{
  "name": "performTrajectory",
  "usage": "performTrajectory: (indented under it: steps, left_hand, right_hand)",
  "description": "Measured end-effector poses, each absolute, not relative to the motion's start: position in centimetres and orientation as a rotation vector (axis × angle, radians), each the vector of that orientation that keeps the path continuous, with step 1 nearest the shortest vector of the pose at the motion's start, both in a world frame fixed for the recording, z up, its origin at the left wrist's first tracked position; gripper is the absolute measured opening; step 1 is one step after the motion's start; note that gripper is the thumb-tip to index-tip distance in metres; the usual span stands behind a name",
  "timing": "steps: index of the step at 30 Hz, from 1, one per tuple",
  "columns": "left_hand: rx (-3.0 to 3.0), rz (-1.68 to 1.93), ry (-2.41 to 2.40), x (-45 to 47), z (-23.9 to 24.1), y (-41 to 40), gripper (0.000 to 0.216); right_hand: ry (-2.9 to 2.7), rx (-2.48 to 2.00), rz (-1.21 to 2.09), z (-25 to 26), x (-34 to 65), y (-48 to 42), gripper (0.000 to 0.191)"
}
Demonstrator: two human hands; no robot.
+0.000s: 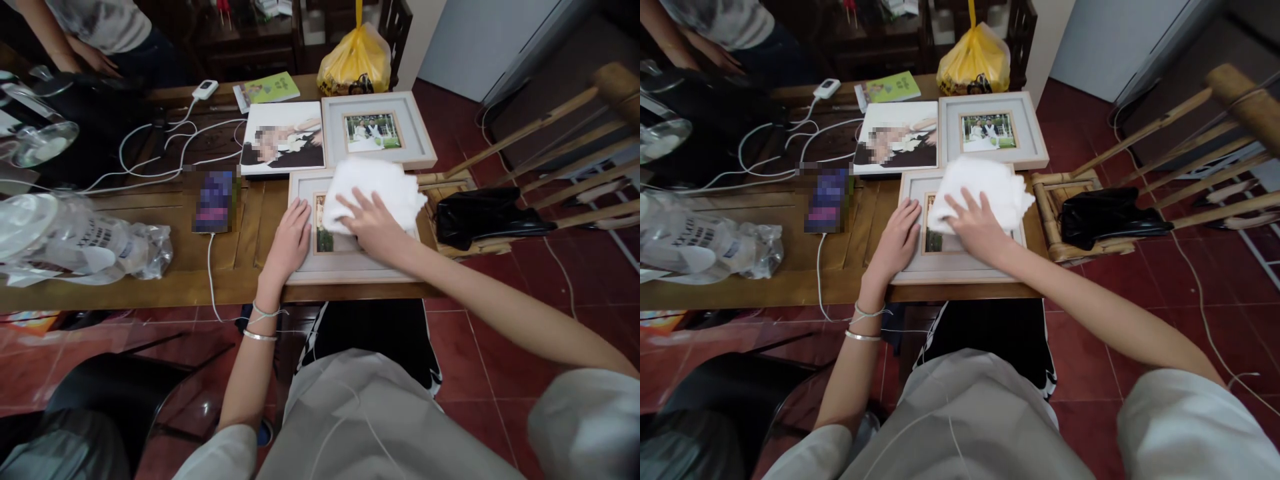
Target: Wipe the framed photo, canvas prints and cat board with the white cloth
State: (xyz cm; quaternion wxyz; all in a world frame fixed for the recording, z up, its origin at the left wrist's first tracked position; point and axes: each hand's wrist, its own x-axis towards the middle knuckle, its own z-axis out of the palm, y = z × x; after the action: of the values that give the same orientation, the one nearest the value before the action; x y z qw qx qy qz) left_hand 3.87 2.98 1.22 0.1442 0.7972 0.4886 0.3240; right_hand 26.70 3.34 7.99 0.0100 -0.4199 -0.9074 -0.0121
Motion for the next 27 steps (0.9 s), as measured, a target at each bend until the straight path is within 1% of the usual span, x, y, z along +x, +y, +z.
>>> performTrajectory:
  steps: [3, 6, 11, 14, 18, 21, 25, 27]
  left_hand:
    - [2.285, 0.92, 1.409, 3.8, 1.4, 3.0, 0.045]
    - [2.286, 0.91, 1.395, 3.8, 1.4, 3.0, 0.044]
    - [2.295, 0.941, 1.418, 3.9, 1.0, 3.0, 0.045]
    - [2.271, 0.967, 1.42, 4.0, 1.1, 2.9, 0.045]
    - [2.192, 0.983, 1.406, 4.3, 1.8, 2.7, 0.052]
    - [2.1, 0.981, 1.364, 4.3, 2.3, 2.6, 0.055]
    - [2.029, 1.011, 1.295, 4.1, 2.4, 2.6, 0.056]
    - [2.039, 1.024, 1.279, 4.0, 2.3, 2.4, 0.058]
  right_hand:
    - [-2.732, -1.429, -0.096, 7.8, 26.1, 7.3, 0.053]
    - [-2.801, -1.466, -0.044, 8.1, 25.3, 7.8, 0.05]
    - [-3.016, -1.216, 0.048, 9.1, 25.6, 1.5, 0.047]
    - [-3.133, -1.009, 0.179, 10.5, 26.5, -2.9, 0.043]
    - [-3.119, -0.805, 0.284, 11.4, 26.0, -5.3, 0.042]
    - [-3.086, -0.9, 0.214, 10.5, 24.2, -4.0, 0.044]
    - [-3.003, -1.072, 0.086, 8.8, 21.9, 0.2, 0.041]
    - [-2.912, -1.15, 0.032, 8.2, 21.4, 2.5, 0.043]
